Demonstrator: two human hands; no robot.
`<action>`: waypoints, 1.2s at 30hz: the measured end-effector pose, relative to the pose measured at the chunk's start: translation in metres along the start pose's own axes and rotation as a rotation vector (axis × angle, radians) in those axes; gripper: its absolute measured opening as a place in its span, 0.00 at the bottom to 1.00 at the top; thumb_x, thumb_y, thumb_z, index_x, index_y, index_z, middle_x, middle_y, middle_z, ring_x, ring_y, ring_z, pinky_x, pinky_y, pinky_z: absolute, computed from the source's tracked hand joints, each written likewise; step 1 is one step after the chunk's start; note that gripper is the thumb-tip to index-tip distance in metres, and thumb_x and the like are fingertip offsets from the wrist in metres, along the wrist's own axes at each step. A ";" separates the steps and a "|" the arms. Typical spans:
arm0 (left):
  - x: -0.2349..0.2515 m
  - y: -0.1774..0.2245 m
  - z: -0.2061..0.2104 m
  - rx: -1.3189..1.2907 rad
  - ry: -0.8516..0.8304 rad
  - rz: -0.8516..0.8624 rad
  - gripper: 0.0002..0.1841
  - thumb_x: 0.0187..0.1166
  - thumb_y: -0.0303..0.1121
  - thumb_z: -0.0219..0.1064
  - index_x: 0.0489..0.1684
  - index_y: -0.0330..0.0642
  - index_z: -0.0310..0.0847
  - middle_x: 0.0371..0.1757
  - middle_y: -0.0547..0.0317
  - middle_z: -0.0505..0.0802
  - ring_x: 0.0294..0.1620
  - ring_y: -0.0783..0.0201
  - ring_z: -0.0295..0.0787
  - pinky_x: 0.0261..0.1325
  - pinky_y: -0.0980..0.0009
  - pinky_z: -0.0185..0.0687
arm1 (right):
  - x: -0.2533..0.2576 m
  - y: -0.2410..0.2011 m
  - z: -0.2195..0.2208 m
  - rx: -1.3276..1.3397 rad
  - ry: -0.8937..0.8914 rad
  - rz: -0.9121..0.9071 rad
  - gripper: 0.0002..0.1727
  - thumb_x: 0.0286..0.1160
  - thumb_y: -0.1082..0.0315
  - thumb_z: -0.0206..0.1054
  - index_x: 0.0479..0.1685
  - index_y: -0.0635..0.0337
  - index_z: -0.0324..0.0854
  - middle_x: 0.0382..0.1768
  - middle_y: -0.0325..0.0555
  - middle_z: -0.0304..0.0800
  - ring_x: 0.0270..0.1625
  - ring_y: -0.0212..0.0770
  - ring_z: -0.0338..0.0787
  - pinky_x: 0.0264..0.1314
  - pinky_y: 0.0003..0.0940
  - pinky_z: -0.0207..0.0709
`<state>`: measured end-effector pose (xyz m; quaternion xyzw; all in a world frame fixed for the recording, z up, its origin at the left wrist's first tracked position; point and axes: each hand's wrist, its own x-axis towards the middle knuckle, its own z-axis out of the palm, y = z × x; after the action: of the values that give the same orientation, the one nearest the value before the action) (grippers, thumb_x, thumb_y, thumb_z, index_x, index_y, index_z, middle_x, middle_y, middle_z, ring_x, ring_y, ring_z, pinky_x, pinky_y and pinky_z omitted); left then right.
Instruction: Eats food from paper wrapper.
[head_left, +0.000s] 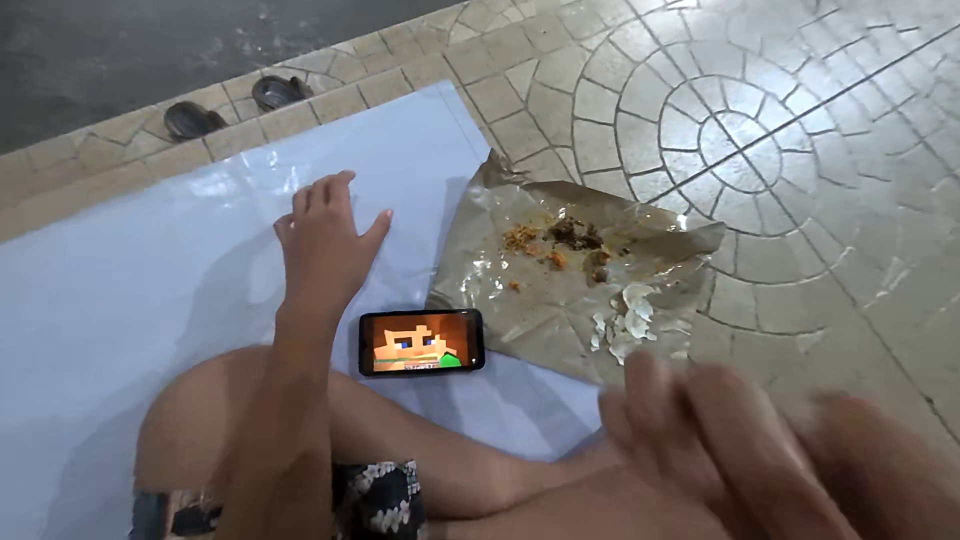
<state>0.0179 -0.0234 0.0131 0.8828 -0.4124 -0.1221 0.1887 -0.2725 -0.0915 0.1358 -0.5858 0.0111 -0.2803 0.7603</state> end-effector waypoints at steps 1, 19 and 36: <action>0.000 -0.001 0.000 -0.007 -0.003 -0.003 0.36 0.82 0.56 0.65 0.83 0.40 0.69 0.79 0.36 0.78 0.82 0.31 0.68 0.71 0.24 0.61 | -0.001 0.013 -0.019 -0.127 0.040 0.043 0.18 0.83 0.46 0.64 0.34 0.46 0.89 0.46 0.29 0.90 0.54 0.26 0.87 0.57 0.23 0.80; 0.003 -0.001 0.004 -0.001 -0.087 0.034 0.37 0.83 0.56 0.64 0.86 0.43 0.66 0.82 0.41 0.77 0.83 0.35 0.68 0.72 0.27 0.62 | -0.010 0.121 -0.083 -1.503 0.002 0.651 0.11 0.74 0.68 0.76 0.53 0.57 0.93 0.48 0.57 0.95 0.54 0.65 0.92 0.53 0.70 0.82; 0.001 0.001 0.005 0.052 -0.137 0.087 0.37 0.83 0.58 0.63 0.86 0.43 0.66 0.83 0.42 0.76 0.85 0.37 0.66 0.73 0.26 0.59 | -0.017 0.147 -0.088 -1.397 -0.121 0.432 0.08 0.74 0.83 0.68 0.43 0.67 0.92 0.48 0.59 0.92 0.50 0.59 0.93 0.55 0.57 0.87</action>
<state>0.0162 -0.0261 0.0085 0.8582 -0.4656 -0.1630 0.1420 -0.2568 -0.1390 -0.0296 -0.9331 0.2606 -0.0190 0.2471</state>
